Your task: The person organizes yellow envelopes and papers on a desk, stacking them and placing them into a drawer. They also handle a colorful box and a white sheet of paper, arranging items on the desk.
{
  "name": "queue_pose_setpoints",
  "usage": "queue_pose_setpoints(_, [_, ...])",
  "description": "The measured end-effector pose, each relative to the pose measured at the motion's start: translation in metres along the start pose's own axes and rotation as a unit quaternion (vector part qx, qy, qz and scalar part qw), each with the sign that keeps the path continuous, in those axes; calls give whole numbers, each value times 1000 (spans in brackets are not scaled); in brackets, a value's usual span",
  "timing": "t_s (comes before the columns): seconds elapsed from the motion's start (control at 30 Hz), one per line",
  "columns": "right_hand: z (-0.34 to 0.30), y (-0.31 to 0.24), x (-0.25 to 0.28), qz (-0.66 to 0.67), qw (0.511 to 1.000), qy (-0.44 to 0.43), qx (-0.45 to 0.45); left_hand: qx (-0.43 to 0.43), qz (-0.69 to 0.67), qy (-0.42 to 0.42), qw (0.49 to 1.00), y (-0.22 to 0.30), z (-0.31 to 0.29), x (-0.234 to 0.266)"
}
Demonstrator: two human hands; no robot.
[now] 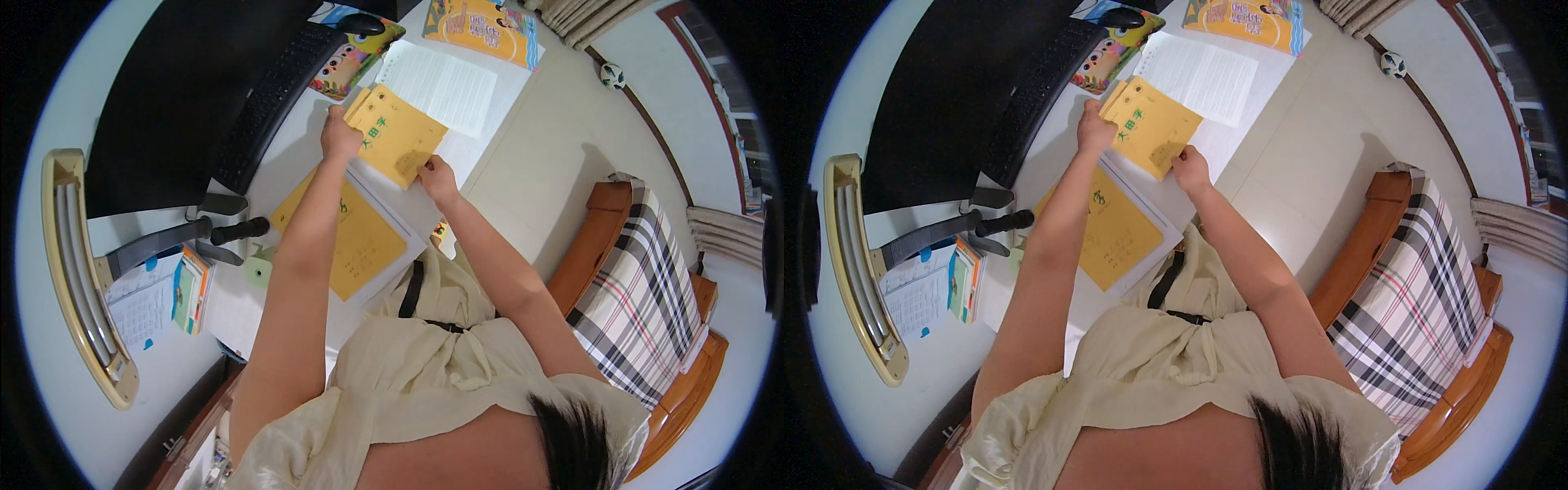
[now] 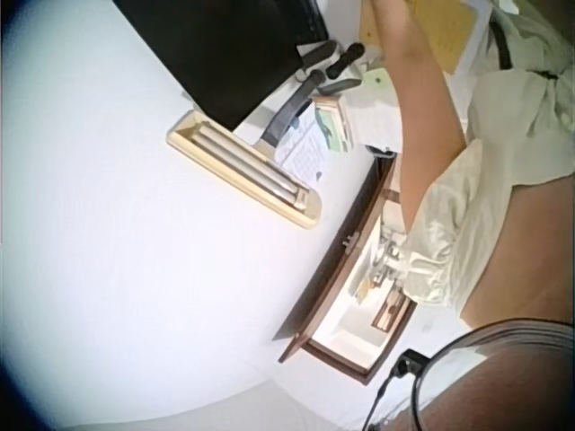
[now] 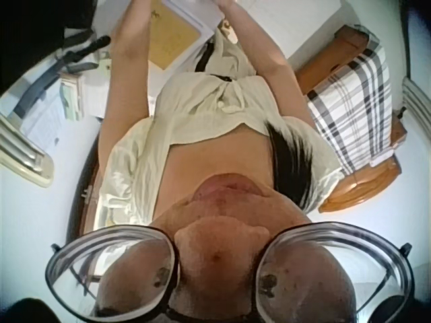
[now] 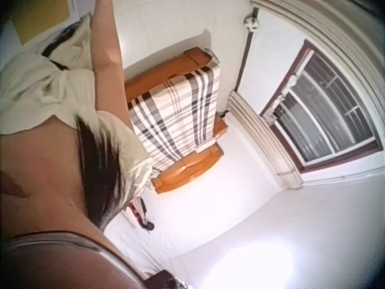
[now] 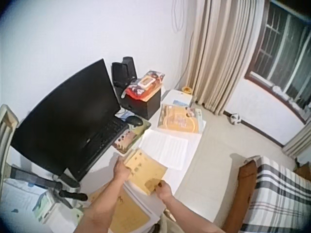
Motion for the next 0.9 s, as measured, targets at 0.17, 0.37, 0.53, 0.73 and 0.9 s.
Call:
queue_pose_setpoints(0.17, [-23,-13,18,110,993,37,-11,-59,-234,-35,970,27,-59,20])
queue_pose_setpoints(0.37, [-60,-61,41,329,936,-16,126,-93,-462,-158,868,26,-145,24])
queue_pose_setpoints(0.53, [-77,-63,72,272,940,-53,201,-118,-421,-118,892,15,-163,9])
queue_pose_setpoints(0.73, [-85,-45,64,187,968,-17,164,-79,-420,-84,900,4,-152,-34])
queue_pose_setpoints(0.9, [-86,-26,65,100,983,-24,154,-30,-421,-74,903,-10,-153,-55])
Point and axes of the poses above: each hand's wrist, its own z-axis towards the middle knuckle, its own x-axis out of the back of the hand, y = z × x, the point moved 9 cm from there along z, towards the middle knuckle, and after that the axes turned 5 degrees about x, right-handed, at the moved point
